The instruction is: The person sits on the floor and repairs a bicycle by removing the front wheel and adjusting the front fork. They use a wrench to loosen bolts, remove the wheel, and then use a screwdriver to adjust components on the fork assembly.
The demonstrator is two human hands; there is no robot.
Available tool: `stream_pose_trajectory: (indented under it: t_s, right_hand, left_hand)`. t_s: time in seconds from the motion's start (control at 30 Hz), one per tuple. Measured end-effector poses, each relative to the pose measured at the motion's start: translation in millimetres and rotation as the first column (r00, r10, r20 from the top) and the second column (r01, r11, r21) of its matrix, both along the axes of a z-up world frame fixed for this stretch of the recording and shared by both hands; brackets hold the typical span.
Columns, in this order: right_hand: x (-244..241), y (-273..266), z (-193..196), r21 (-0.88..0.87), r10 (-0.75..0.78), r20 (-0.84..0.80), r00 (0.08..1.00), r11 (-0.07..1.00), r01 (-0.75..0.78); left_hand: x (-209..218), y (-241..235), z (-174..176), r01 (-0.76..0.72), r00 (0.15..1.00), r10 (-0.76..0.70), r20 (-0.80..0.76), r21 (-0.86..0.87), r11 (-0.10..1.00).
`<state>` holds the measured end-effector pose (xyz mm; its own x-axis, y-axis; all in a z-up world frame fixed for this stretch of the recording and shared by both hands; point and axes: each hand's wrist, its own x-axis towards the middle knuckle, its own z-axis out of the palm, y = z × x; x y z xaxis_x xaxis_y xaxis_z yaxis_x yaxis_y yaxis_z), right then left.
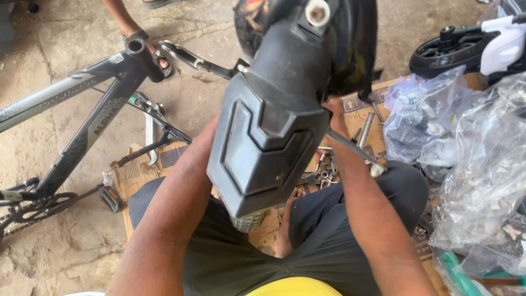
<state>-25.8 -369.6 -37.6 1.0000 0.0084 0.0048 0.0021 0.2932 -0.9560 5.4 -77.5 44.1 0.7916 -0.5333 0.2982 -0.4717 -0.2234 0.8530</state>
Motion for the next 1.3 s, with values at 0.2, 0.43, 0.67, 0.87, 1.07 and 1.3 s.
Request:
stream_pose_trajectory:
  t_s: [0.2,0.43,0.67,0.87,1.07,1.3]
  right_hand:
    - [33,-2,-44,0.411,-0.044,-0.284,0.958,0.897,0.163]
    - [3,33,38,-0.08,-0.122,0.028,0.992,0.989,0.124]
    - [-11,51,66,-0.336,-0.189,-0.123,0.974,0.932,0.138]
    - [-16,48,49,-0.364,-0.16,0.114,0.981,0.911,0.191]
    - [-13,49,52,-0.438,-0.077,0.323,0.943,0.872,0.221]
    - [-7,46,44,-0.359,-0.025,-0.021,0.999,0.933,0.016]
  left_hand:
    - [13,5,-3,-0.079,0.997,0.079,-0.007,-0.007,0.997]
    - [8,55,-6,-0.27,0.963,0.27,-0.014,-0.04,0.962]
    - [5,75,-8,-0.409,0.913,0.407,-0.038,-0.068,0.91]
    - [-4,69,-9,-0.425,0.905,0.423,-0.044,-0.097,0.9]
    - [-1,69,-2,-0.444,0.896,0.443,-0.032,-0.109,0.89]
    - [8,61,3,-0.446,0.894,0.448,-0.009,-0.125,0.886]
